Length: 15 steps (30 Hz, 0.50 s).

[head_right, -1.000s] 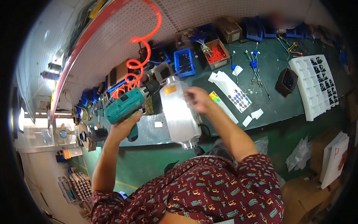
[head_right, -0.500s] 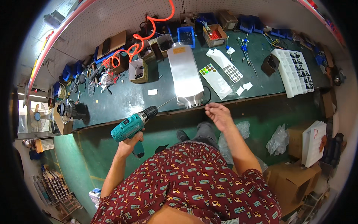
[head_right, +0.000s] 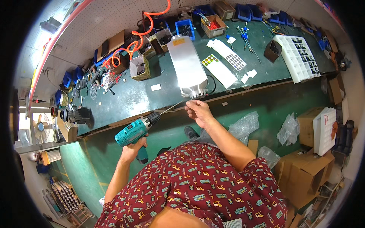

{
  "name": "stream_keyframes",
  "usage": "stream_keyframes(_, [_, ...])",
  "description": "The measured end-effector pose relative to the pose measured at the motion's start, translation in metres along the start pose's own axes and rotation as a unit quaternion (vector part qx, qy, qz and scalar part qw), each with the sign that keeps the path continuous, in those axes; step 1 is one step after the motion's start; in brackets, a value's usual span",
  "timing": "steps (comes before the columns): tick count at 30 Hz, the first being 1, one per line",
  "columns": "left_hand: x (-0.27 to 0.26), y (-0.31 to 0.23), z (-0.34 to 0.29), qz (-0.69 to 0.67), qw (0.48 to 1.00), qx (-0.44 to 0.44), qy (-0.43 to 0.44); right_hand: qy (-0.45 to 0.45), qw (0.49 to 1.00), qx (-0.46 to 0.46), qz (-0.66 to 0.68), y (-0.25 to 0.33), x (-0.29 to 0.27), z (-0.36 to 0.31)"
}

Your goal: The person assembles an electronic device by applying adhesive labels to a translucent plastic housing, attaching a metal heatsink, and securing components with a cordless drill. They handle wires, a black plastic base, and fasteners, then place the assembled unit into a cardboard box.

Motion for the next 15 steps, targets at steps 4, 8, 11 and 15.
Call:
stream_keyframes(4, [-0.001, 0.005, -0.003, 0.001, 1.0, -0.008, 0.003, -0.006, 1.0, -0.006, -0.013, -0.004, 0.002, -0.004])
stream_keyframes(8, [-0.003, 0.009, -0.004, 0.008, 1.0, -0.027, 0.002, 0.01, 0.999, -0.011, 0.031, -0.007, 0.005, -0.004])
stream_keyframes(11, [-0.006, 0.012, -0.006, 0.012, 0.999, -0.036, -0.001, 0.053, 0.996, 0.0, 0.079, -0.006, 0.011, -0.004])
stream_keyframes(15, [-0.001, 0.008, -0.006, -0.001, 0.999, -0.041, 0.002, 0.077, 0.994, -0.005, 0.075, -0.01, 0.011, 0.0])
Point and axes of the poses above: each hand's wrist, its own z-axis towards the middle knuckle, its own x-axis out of the palm, y = z × x, the point moved 6 cm from there along z, towards the middle knuckle, and after that the axes turned 15 degrees about -z, right-handed, at the moved point
